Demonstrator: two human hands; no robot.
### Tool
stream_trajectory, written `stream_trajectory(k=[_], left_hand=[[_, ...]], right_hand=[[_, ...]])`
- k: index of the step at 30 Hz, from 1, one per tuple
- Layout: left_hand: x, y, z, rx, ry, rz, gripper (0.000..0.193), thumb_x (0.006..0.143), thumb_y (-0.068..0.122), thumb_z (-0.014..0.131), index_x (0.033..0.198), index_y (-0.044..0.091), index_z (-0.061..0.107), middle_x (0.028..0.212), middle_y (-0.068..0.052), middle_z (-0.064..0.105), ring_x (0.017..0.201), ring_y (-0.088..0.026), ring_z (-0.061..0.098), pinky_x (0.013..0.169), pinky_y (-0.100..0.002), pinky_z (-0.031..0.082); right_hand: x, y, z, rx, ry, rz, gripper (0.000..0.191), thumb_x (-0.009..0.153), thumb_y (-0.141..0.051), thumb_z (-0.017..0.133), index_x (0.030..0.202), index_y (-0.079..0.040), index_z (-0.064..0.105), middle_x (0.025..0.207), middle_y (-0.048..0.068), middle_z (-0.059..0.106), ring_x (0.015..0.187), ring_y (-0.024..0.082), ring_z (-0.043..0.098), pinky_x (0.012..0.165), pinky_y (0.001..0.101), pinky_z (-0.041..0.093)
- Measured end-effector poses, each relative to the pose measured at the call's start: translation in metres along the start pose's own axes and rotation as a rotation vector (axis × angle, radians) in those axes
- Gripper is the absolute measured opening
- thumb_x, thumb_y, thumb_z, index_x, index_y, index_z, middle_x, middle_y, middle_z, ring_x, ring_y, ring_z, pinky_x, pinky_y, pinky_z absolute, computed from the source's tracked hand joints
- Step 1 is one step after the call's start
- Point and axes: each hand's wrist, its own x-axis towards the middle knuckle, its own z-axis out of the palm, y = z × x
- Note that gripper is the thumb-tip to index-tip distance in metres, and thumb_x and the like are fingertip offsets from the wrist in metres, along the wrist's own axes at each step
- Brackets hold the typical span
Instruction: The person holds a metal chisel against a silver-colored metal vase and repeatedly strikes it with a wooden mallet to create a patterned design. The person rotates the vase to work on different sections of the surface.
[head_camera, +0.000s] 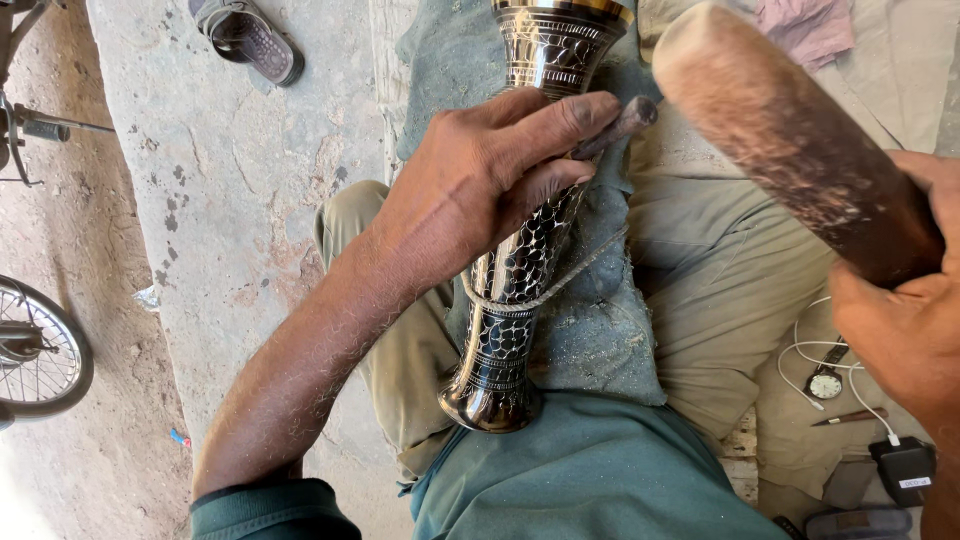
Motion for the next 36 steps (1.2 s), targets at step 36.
stream_trajectory(k=[36], left_hand=[[0.003, -0.005, -0.004, 0.027, -0.024, 0.06, 0.034, 0.114, 0.032, 0.066, 0.143, 0.017, 0.056, 0.118, -0.01, 0.07, 0.095, -0.031, 0.073, 0.082, -0.041, 0.061]], right_hand=[[-0.001, -0.006, -0.002, 0.051, 0.043, 0.184, 0.024, 0.109, -0.002, 0.067, 0.124, 0.007, 0.051, 0.079, 0.011, 0.061, 0.055, 0.015, 0.062, 0.054, 0.0285, 0.052]])
